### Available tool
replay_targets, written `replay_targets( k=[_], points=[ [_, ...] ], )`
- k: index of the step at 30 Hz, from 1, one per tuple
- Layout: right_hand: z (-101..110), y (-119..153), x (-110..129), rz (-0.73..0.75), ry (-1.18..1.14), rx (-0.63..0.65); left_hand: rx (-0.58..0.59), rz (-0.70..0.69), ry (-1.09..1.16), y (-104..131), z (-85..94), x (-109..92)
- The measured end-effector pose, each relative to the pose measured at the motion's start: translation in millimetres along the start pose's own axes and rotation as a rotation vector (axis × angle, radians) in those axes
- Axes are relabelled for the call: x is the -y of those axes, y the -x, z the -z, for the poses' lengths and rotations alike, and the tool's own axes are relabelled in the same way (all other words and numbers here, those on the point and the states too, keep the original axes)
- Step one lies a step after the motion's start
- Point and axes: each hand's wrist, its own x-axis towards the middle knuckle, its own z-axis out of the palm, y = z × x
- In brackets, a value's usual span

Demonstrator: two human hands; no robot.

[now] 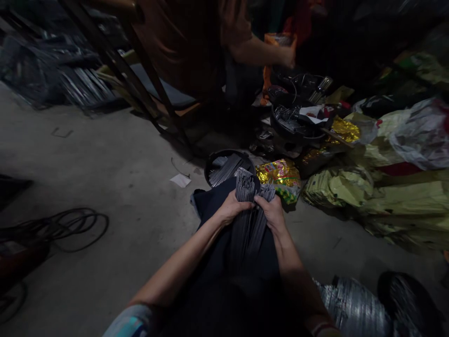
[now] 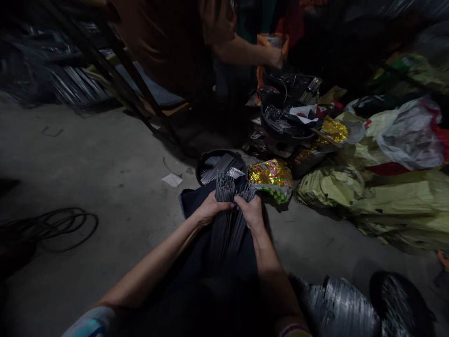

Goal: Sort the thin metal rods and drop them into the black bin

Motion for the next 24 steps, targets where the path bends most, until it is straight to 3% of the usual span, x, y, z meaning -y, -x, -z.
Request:
replay_targets(
  k=[4, 12, 24],
  points=[
    [1, -5, -10, 0.007, -0.033, 0.002, 0.01, 0.014, 0.038, -2, 2.3, 4],
    [7, -1, -12, -0.133, -0.337, 0.095, 0.056, 0.07, 0.048, -5, 9.1, -1],
    [-4, -9, -13, -0.115, -0.157, 0.031, 0.032, 0.026, 0.011, -14, 7.0, 9]
  ],
)
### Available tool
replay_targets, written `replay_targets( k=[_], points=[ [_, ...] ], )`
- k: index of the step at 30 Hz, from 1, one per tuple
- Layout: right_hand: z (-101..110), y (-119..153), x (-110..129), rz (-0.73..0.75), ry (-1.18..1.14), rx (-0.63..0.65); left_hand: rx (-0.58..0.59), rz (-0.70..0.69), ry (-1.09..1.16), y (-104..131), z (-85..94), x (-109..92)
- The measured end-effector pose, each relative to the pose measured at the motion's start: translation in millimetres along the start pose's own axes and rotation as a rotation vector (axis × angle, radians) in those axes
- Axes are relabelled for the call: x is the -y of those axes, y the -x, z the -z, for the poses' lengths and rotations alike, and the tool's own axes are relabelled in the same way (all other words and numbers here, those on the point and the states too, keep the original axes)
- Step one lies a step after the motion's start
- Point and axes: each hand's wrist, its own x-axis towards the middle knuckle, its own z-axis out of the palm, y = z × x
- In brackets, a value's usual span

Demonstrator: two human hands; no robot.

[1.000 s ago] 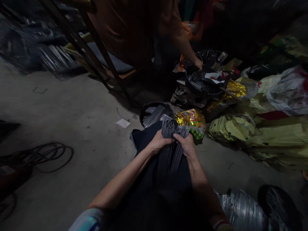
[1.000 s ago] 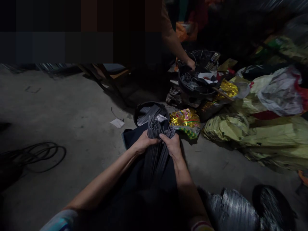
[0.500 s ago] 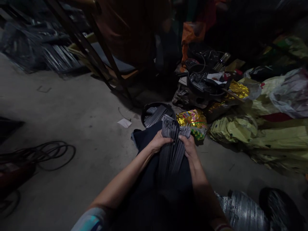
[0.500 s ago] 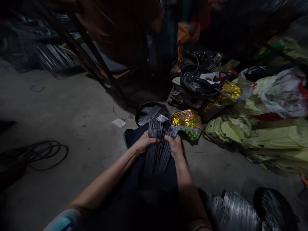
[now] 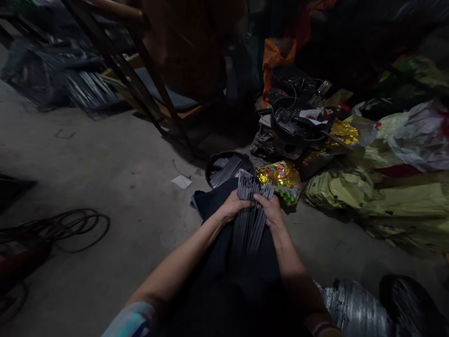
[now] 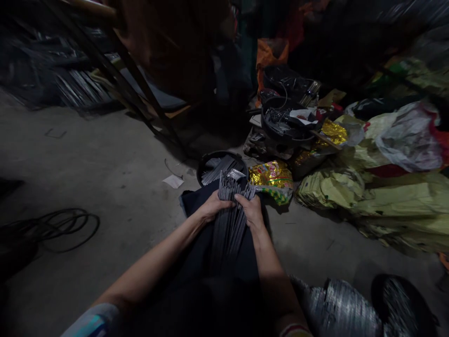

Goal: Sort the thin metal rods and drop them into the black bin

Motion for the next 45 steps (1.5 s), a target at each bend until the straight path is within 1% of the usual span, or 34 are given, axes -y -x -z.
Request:
replay_targets(
  k=[5, 10, 13, 16, 19, 27, 32, 39, 42, 45],
  points=[
    [0.7, 1.0, 1.2, 0.004, -0.075, 0.015, 0.005, -0.009, 0.007, 0.5, 0.4, -1.1],
    [2.6, 2.7, 2.8, -0.06, -0.114, 0.028, 0.04, 0.024, 0.031, 1.8, 1.2, -3.1],
    [-0.3, 1.0, 2.3, -0.012, -0.078, 0.039, 0.046, 0.02, 0.031, 1.2, -0.6, -2.6],
    [-3.7, -1.7, 1.5, 0.04, -0.044, 0.022, 0.006, -0.014, 0.002, -0.7, -1.9, -0.7],
    [-4.2, -3.6, 0.0, 0.046, -0.026, 0.007, -0.025, -0.026, -0.023, -2.4, -1.8, 1.1],
    [-0.4, -2.9, -1.4, 0.055, -0.068, 0.025, -0.034, -0.011, -0.021, -1.8, -1.0, 0.6],
    [3.0, -1.1, -2.2, 0.016, -0.103, 0.042, -0.029, 0.002, -0.032, -1.4, -0.9, -0.7],
    [2.4, -4.7, -5.3, 0.044, -0.019, 0.008, -0.017, -0.009, -0.03, -2.7, -0.3, 0.1],
    [1.6, -3.0, -3.8, 0.023, -0.065, 0.009, -0.014, -0.008, -0.01, -0.5, -0.1, -1.6],
    [1.2, 2.7, 0.3, -0.038, -0.126, 0.016, -0.011, 0.001, 0.017, 5.9, -0.9, -4.1]
  ],
)
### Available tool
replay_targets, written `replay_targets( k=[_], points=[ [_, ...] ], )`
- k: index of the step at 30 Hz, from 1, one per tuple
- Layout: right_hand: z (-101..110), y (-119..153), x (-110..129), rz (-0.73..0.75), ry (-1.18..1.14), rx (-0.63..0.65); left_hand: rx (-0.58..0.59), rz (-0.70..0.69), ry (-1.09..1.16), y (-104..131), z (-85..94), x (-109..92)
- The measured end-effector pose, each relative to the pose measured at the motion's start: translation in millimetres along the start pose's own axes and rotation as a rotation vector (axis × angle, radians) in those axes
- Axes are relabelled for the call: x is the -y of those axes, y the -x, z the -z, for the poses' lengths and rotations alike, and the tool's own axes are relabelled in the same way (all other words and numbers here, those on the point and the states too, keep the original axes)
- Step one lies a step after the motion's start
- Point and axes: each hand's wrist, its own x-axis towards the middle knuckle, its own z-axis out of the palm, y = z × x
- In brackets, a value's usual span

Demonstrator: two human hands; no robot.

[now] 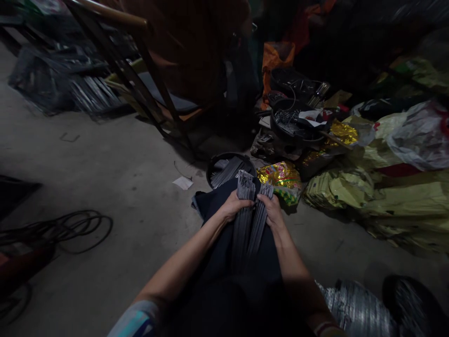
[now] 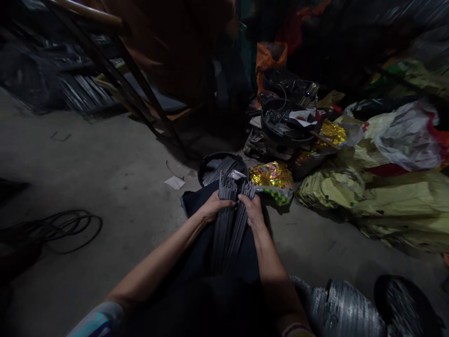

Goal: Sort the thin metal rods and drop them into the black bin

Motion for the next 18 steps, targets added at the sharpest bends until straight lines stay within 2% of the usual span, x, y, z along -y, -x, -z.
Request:
replay_targets(
  k=[2, 8, 18],
  points=[
    [-1, 5, 4, -0.016, -0.014, -0.002, -0.005, -0.006, 0.012, 6, -1.4, -2],
    [-9, 17, 12, 0.063, 0.103, 0.05, -0.065, -0.019, 0.005, 21, -6.7, -9],
    [-4, 12, 8, 0.063, 0.127, 0.053, -0.105, 0.001, -0.037, 19, 1.8, -8]
  ],
)
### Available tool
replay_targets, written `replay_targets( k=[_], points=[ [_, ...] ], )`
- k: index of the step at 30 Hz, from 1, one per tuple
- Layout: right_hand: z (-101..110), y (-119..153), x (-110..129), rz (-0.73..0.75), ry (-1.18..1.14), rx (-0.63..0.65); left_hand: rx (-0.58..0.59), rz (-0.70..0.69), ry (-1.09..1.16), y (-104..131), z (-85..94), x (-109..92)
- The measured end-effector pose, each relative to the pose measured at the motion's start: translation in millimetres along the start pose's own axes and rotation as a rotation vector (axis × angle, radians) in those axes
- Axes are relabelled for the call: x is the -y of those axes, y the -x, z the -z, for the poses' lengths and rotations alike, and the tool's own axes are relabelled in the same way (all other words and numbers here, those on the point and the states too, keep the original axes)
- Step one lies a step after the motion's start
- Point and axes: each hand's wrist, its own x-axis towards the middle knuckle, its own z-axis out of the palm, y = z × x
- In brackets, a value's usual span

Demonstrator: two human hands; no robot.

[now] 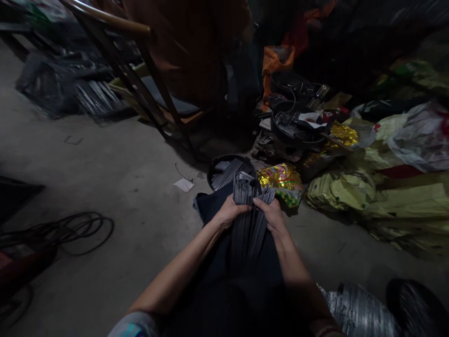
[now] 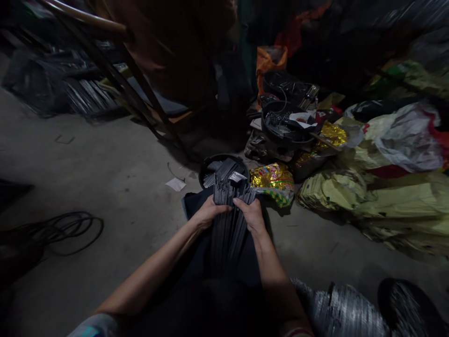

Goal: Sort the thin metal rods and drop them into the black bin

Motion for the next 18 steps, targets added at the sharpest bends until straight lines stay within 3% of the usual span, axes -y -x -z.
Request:
replay_targets(
  k=[13, 18],
  points=[
    [-7, -9, -11, -0.053, -0.011, 0.002, 0.039, 0.014, -0.017, -11, 5.3, 8],
    [-5, -9, -12, -0.058, -0.116, 0.027, 0.047, 0.036, 0.014, -10, 6.2, 8]
  ],
)
